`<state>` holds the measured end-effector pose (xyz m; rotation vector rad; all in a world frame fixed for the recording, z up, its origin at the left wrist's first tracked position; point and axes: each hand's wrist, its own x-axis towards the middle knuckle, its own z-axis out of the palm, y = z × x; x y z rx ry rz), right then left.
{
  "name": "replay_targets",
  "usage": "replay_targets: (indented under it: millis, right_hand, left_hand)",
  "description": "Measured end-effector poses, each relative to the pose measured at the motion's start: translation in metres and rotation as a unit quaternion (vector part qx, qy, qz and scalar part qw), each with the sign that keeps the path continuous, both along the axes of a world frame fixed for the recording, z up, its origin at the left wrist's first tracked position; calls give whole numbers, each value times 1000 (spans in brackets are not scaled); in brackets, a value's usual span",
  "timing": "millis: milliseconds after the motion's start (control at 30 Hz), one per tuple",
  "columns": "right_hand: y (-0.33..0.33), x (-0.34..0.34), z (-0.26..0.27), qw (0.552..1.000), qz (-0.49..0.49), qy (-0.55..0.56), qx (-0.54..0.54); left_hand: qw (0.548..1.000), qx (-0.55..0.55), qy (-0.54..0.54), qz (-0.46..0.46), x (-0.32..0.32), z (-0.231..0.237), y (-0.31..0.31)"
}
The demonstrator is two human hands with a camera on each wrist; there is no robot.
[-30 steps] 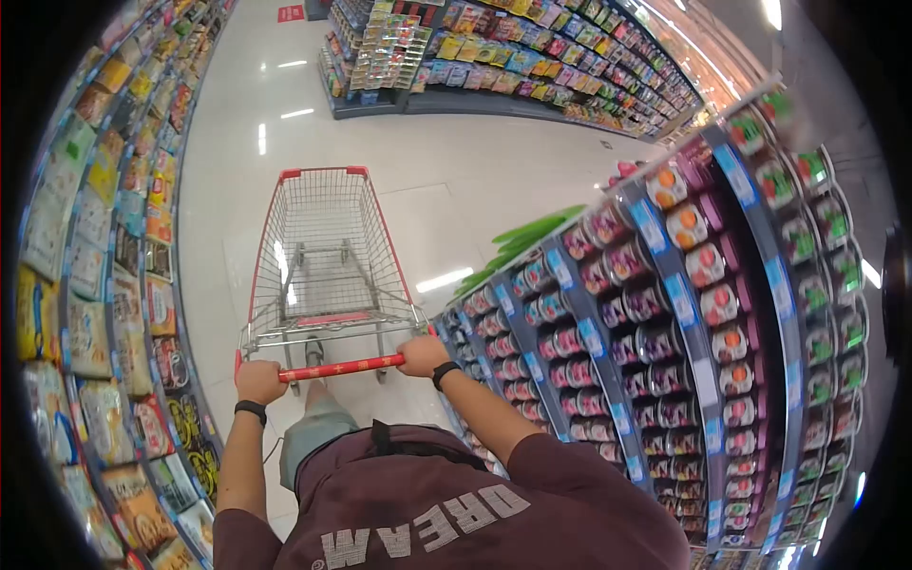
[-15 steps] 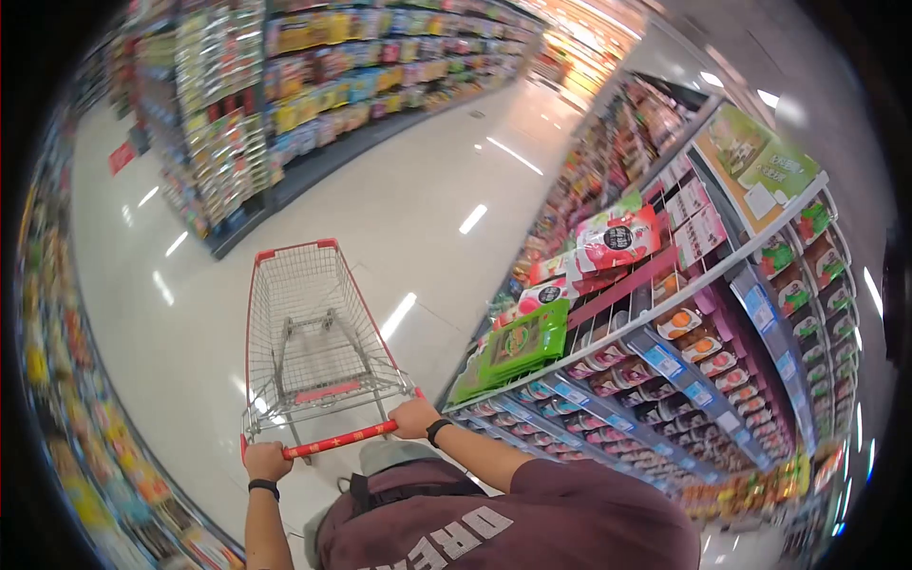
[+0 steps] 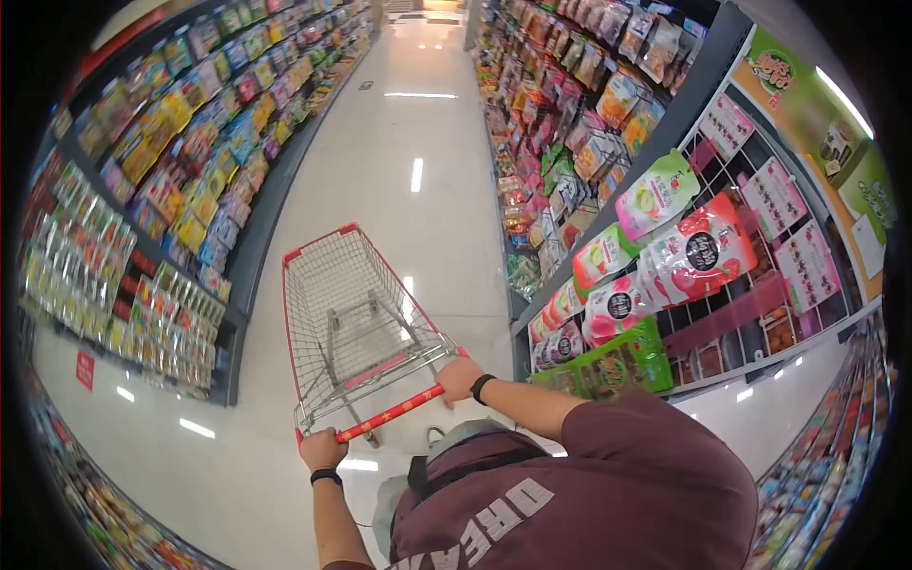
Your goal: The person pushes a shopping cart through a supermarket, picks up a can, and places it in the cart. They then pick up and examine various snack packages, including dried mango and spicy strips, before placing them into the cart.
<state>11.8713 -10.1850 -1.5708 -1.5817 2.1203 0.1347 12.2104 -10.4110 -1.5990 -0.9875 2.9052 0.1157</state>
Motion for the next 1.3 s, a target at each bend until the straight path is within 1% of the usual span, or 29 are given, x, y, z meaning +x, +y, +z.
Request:
replay_targets:
  millis: [167, 233, 267, 333, 367, 433, 467, 500, 533, 567, 633, 700, 767, 800, 833, 900, 933, 967, 1033, 1067, 1100, 1167, 1200, 1233, 1300]
  right_hand:
    - [-83, -51, -12, 998, -61, 20, 8]
    - [-111, -70, -13, 997, -67, 30, -14]
    - [-125, -76, -7, 996, -81, 35, -21]
    - [-152, -95, -18, 992, -114, 43, -30]
    - [-165, -98, -23, 990, -130, 45, -38]
    - [-193, -106, -14, 985, -165, 37, -44]
    - [-205, -107, -13, 979, -193, 56, -41]
    - [-216, -107, -13, 972, -218, 75, -36]
    - [-226, -109, 2, 967, -238, 79, -32]
    - [-238, -106, 6, 965, -247, 79, -28]
    - [-259, -97, 2, 958, -279, 74, 3]
    - [-276, -92, 10, 946, -315, 71, -10]
    - [-285, -80, 18, 927, -348, 93, -104]
    - [-284, -77, 23, 923, -369, 63, -86]
    - [-280, -67, 23, 917, -385, 59, -84]
    - [-280, -59, 21, 890, -368, 138, -233]
    - [-282, -61, 24, 897, -386, 120, -177]
    - [-285, -68, 26, 890, -398, 125, -183]
    - [-288, -87, 18, 869, -463, 60, -164]
    - [-286, -95, 7, 880, -425, 88, -192]
    - [-287, -109, -4, 876, -426, 95, -206]
    - [-297, -135, -22, 904, -362, 48, -220]
    - [-307, -146, -23, 912, -355, 31, -205]
    - [-317, -161, -20, 919, -347, 18, -189]
    - [-340, -186, -28, 915, -340, -26, -216]
  left_hand:
    - [998, 13, 2, -59, -70, -9, -114]
    - [996, 17, 5, -87, -100, -11, -157]
    - [994, 16, 19, -102, -114, -15, -178]
    - [991, 20, 45, -128, -143, -17, -220]
    - [989, 19, 41, -140, -152, -15, -238]
    - [984, 33, 48, -171, -180, -15, -277]
    - [980, 47, 39, -189, -193, -16, -298]
    - [978, 51, 38, -200, -205, -16, -317]
    - [973, 63, 36, -221, -219, -1, -336]
    - [967, 74, 32, -241, -229, 2, -356]
    - [961, 74, 18, -267, -241, 0, -390]
    - [955, 63, 7, -291, -264, -8, -418]
    - [945, 64, -4, -321, -287, -10, -441]
    - [940, 72, -25, -332, -302, -6, -450]
    - [935, 80, -50, -341, -313, -5, -453]
    - [928, 72, -48, -363, -342, -5, -471]
    - [926, 69, -47, -368, -357, -8, -480]
    - [922, 60, -45, -380, -372, -10, -490]
    - [915, 62, -59, -395, -404, -16, -512]
    - [910, 72, -66, -403, -417, -18, -517]
    - [908, 73, -79, -405, -434, -18, -527]
    - [897, 55, -60, -434, -467, -30, -552]
    - [898, 46, -46, -435, -481, -29, -563]
    - [898, 39, -28, -437, -498, -25, -570]
    - [896, 19, 75, -438, -521, -14, -584]
